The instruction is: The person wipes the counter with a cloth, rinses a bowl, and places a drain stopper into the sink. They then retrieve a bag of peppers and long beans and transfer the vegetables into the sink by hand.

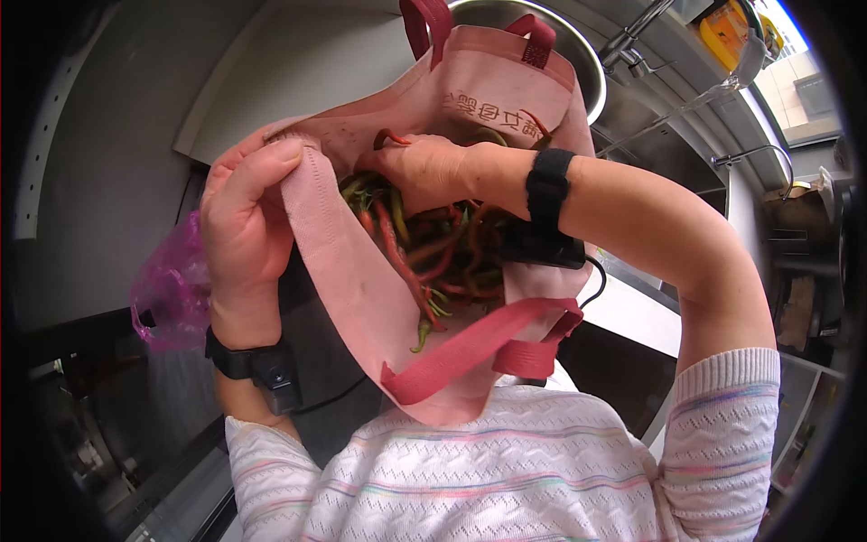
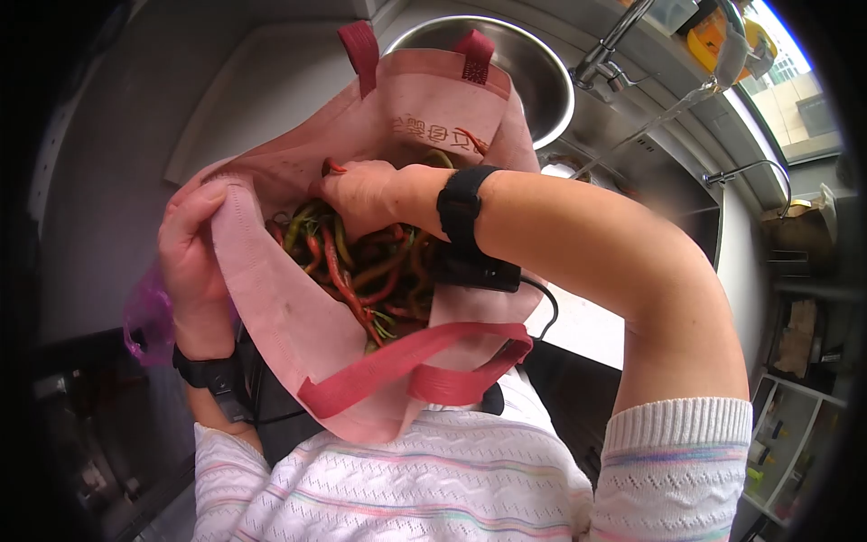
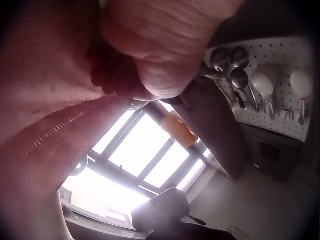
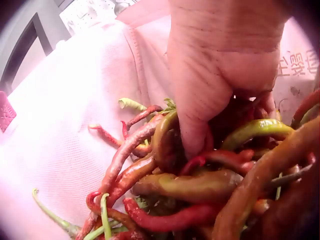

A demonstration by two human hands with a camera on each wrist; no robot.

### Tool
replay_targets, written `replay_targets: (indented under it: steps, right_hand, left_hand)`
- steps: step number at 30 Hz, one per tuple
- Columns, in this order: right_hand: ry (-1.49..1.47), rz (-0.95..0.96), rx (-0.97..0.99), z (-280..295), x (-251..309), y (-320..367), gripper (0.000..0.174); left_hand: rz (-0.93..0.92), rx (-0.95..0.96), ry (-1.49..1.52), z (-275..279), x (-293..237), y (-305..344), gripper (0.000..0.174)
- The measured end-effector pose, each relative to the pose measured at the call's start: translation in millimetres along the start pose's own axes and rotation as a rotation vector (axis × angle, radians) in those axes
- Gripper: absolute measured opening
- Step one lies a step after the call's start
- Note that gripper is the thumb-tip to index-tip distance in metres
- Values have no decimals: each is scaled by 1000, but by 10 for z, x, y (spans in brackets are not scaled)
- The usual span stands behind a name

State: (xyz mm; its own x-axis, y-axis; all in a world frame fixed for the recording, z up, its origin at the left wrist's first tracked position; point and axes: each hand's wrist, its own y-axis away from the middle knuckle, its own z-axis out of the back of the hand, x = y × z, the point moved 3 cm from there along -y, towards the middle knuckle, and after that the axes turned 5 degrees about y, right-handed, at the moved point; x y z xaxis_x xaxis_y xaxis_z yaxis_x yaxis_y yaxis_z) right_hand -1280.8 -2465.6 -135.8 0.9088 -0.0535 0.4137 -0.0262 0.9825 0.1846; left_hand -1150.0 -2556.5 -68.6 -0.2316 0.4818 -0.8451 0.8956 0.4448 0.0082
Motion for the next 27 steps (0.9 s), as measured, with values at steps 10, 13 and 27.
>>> replay_targets:
  steps: [10, 13, 27]
  right_hand:
    - [18, 0, -382, 607, 56, 762, 41]
    - [40, -5, -509, 834, 182, 1062, 39]
    - [-325, -401, -917, 1792, -337, 3096, 46]
  left_hand:
    - [-79, -53, -25, 163, -150, 221, 30]
    - [-76, -55, -25, 83, -161, 190, 29]
    - [-48, 27, -36, -96, -111, 32, 27]
